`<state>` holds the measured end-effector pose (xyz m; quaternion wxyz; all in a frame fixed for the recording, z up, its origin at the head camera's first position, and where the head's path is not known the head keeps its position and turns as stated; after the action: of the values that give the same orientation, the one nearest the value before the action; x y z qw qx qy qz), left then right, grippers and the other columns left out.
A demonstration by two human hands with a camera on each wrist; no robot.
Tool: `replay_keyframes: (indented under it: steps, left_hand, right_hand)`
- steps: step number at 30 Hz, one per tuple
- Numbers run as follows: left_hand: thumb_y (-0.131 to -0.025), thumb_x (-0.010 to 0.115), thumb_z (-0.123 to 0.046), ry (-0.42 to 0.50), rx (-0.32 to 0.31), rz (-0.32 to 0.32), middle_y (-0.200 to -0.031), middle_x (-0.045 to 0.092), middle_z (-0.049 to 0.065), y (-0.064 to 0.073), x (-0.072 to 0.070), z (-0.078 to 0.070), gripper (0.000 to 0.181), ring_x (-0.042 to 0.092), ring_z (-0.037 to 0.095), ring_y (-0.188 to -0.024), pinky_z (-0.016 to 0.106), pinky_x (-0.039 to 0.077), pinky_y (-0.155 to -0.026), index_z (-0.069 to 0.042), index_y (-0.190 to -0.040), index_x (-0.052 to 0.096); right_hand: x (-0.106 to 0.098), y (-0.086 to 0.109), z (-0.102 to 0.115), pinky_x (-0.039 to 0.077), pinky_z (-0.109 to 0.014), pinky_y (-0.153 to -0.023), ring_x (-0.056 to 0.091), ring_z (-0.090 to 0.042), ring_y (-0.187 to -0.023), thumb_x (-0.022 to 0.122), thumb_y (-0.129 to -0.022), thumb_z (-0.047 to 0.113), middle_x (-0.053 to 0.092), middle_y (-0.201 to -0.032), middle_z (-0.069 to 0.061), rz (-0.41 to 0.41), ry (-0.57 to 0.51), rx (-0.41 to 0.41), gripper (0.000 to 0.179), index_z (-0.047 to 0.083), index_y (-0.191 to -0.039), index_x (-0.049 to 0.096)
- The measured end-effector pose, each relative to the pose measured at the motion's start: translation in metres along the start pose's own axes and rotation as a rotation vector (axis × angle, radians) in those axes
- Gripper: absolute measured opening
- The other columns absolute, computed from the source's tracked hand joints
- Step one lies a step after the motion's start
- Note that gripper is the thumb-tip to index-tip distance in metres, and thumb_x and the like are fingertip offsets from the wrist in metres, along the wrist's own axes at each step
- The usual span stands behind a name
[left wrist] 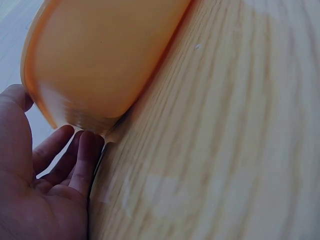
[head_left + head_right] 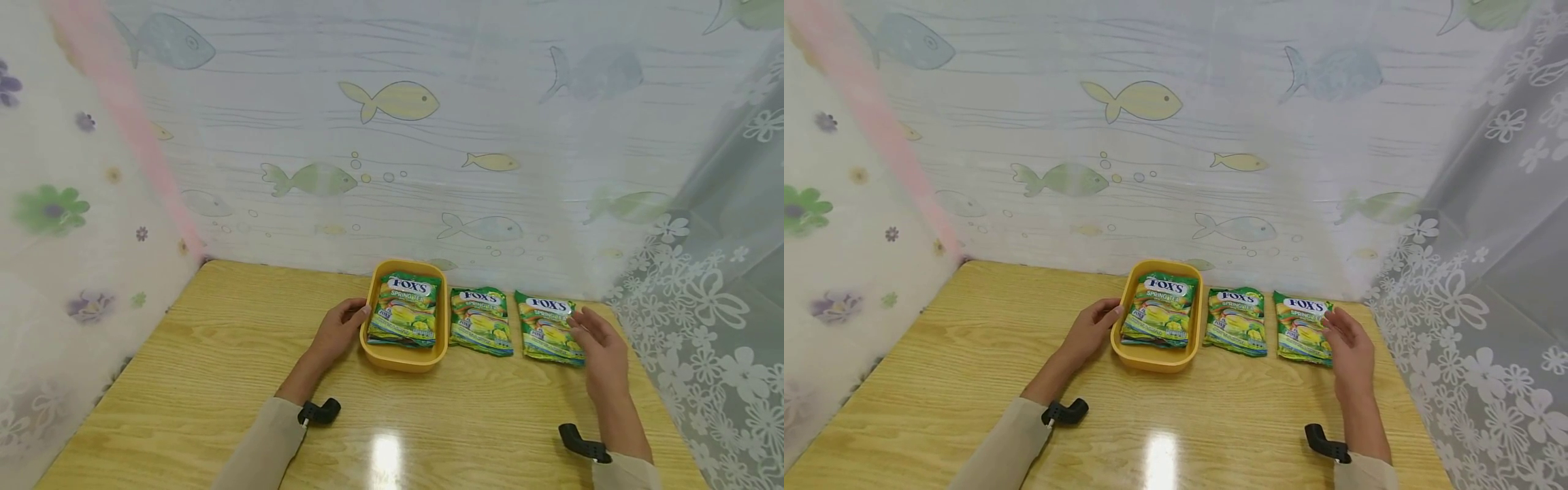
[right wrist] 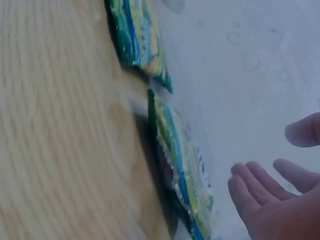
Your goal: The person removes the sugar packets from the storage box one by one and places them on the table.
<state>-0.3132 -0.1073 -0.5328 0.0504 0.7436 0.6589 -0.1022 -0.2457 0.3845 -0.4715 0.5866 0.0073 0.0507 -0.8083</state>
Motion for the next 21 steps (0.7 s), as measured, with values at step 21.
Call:
replay_keyframes:
  steps: [21]
  left_hand:
    - [-0.112, 0.059, -0.029, -0.001, -0.018, -0.027, -0.140, 0.064, 0.020, 0.000, 0.002, -0.002, 0.045, 0.062, 0.036, -0.129, 0.055, 0.047, -0.111, -0.001, -0.147, 0.060]
  right_hand:
    - [0.050, 0.009, 0.037, 0.058, -0.023, -0.094, 0.074, -0.009, -0.109, 0.058, -0.110, 0.006, 0.068, -0.130, -0.001, 0.175, -0.163, -0.151, 0.049, 0.002, -0.157, 0.044]
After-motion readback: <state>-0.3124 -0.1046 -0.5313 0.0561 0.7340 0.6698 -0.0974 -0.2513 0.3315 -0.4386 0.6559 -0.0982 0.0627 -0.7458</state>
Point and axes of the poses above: each hand's wrist, its own y-axis away from the middle knuckle, its own x-axis out of the palm, z = x × y, the point moved 6 cm from there along -y, towards the middle knuckle
